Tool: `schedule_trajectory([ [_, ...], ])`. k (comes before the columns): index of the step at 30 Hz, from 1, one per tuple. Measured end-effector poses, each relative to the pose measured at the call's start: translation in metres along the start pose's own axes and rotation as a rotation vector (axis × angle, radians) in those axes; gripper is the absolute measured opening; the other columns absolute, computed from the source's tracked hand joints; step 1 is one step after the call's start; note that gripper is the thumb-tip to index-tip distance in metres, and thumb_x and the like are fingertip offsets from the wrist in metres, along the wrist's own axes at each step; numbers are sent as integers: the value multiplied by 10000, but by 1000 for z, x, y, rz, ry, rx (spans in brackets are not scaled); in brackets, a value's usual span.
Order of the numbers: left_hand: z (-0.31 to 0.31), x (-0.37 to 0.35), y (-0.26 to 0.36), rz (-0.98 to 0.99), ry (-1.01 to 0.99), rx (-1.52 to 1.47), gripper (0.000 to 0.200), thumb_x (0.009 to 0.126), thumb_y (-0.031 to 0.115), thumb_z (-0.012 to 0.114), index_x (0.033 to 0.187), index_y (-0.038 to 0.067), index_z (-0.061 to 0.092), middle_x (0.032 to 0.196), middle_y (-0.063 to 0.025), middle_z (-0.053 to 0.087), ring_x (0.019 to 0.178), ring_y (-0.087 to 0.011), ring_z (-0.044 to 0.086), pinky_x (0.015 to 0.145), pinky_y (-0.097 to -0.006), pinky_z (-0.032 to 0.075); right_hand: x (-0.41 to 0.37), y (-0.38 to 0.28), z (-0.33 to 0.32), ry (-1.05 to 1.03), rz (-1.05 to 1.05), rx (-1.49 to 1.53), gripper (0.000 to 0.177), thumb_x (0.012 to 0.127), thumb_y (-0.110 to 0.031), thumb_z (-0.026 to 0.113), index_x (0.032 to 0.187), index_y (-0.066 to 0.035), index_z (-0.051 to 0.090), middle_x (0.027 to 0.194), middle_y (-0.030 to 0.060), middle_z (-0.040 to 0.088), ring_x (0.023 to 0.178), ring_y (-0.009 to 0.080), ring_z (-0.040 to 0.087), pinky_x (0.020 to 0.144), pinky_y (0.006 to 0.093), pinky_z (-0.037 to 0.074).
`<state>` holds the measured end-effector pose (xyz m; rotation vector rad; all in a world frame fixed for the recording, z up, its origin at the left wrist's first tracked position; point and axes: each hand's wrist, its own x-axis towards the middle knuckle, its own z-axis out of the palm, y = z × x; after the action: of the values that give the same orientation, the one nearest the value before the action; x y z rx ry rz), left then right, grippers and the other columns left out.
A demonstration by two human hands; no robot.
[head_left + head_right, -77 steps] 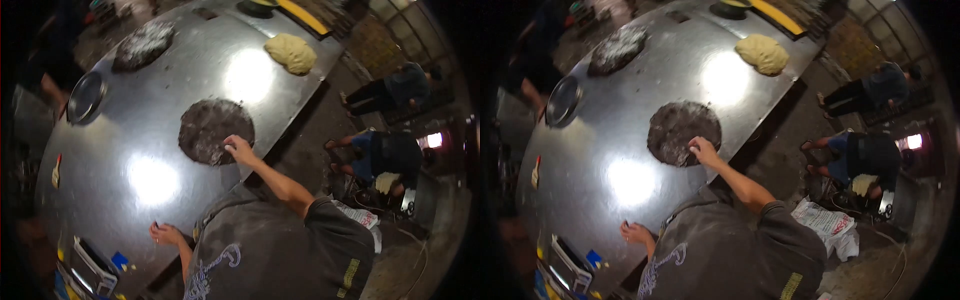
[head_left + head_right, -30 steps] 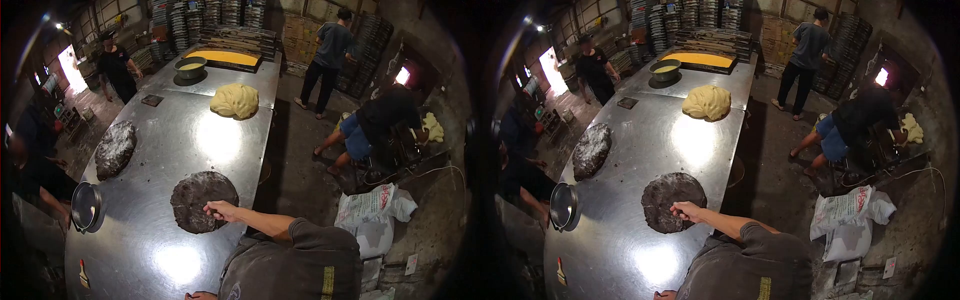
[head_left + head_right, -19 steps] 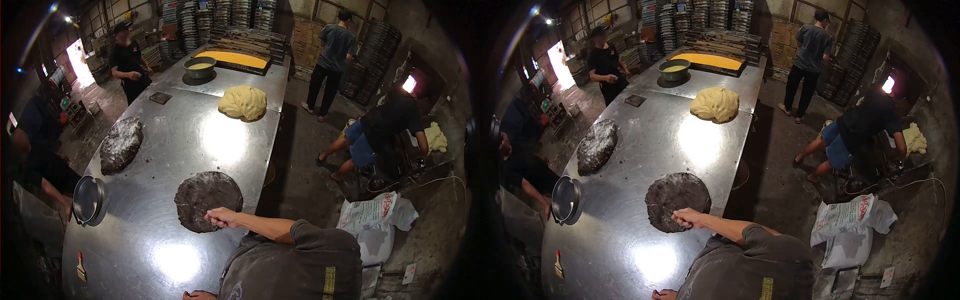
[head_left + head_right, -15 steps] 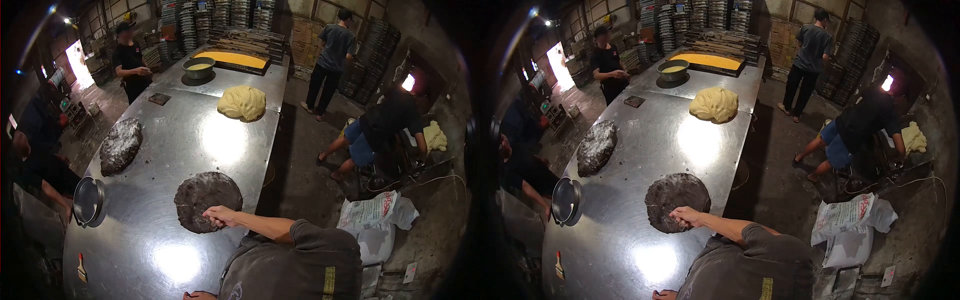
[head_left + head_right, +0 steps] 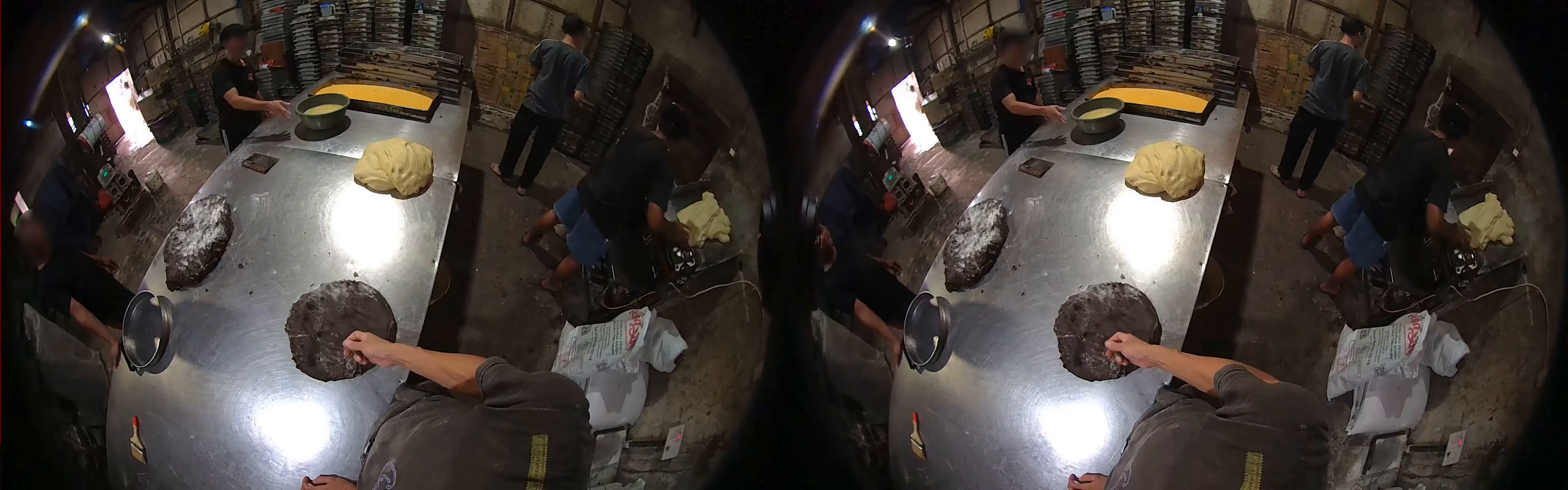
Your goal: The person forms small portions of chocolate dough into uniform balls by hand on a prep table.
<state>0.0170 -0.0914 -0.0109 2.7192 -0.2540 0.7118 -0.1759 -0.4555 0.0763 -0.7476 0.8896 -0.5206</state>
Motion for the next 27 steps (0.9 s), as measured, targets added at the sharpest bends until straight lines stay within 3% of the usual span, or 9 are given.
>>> schedule_trajectory([
  [8, 7, -1, -2, 7, 7, -5, 259, 925, 280, 479, 1070, 212, 682, 1116, -68, 627, 1026, -314, 574, 890, -496, 418, -7, -7, 0, 105, 154, -122, 521, 1029, -578, 447, 876, -99, 583, 667, -19, 512, 446, 72, 331, 399, 255, 235],
  [14, -3, 1, 7, 2, 7, 13, 264, 927, 289, 476, 1066, 212, 686, 1108, -72, 627, 1018, -317, 573, 886, -498, 416, -3, -10, 5, -12, 117, -2, 429, 1058, -460, 446, 912, -89, 603, 674, -21, 533, 466, 73, 392, 409, 251, 275],
  [16, -2, -2, 1, -7, 6, 29, 265, 927, 292, 475, 1065, 212, 687, 1105, -73, 627, 1015, -318, 572, 885, -499, 415, -1, -6, 10, -34, -3, -58, 414, 1063, -429, 433, 950, -77, 620, 675, -23, 534, 467, 73, 392, 413, 250, 284],
  [18, 14, 2, -7, 73, -22, -69, 243, 923, 181, 500, 1113, 133, 644, 1186, -92, 611, 1059, -327, 586, 896, -497, 442, -2, -4, 12, -55, -29, -155, 462, 1059, -467, 431, 1021, -55, 637, 677, -18, 538, 469, 74, 394, 416, 268, 294],
  [21, -1, 3, -3, 58, -55, -53, 253, 874, 56, 528, 1109, 51, 621, 1164, -147, 624, 1073, -361, 594, 902, -510, 458, -1, -9, 6, -86, 129, -154, 525, 1039, -535, 450, 931, -62, 649, 643, -14, 523, 464, 88, 399, 418, 286, 291],
  [25, -21, 11, 8, -2, -234, -114, 305, 839, 17, 558, 1135, 59, 616, 1193, -147, 623, 1135, -348, 577, 982, -495, 421, 5, -2, 16, 104, 127, -352, 630, 998, -632, 458, 729, -88, 627, 562, -13, 472, 460, 107, 404, 414, 312, 278],
  [26, -14, 6, 5, 32, -149, -146, 304, 844, 26, 558, 1140, 72, 608, 1236, -140, 604, 1178, -353, 549, 993, -479, 413, -1, -12, 24, 125, 106, -386, 632, 999, -630, 455, 704, -92, 605, 548, -18, 453, 442, 112, 386, 413, 314, 277],
  [27, -7, 4, 0, -26, -193, -93, 304, 864, 54, 545, 1159, 92, 603, 1272, -120, 579, 1204, -353, 520, 1007, -472, 398, 0, -18, 26, 99, 84, -309, 611, 1004, -610, 463, 707, -95, 602, 549, -18, 463, 422, 106, 379, 406, 302, 266],
])
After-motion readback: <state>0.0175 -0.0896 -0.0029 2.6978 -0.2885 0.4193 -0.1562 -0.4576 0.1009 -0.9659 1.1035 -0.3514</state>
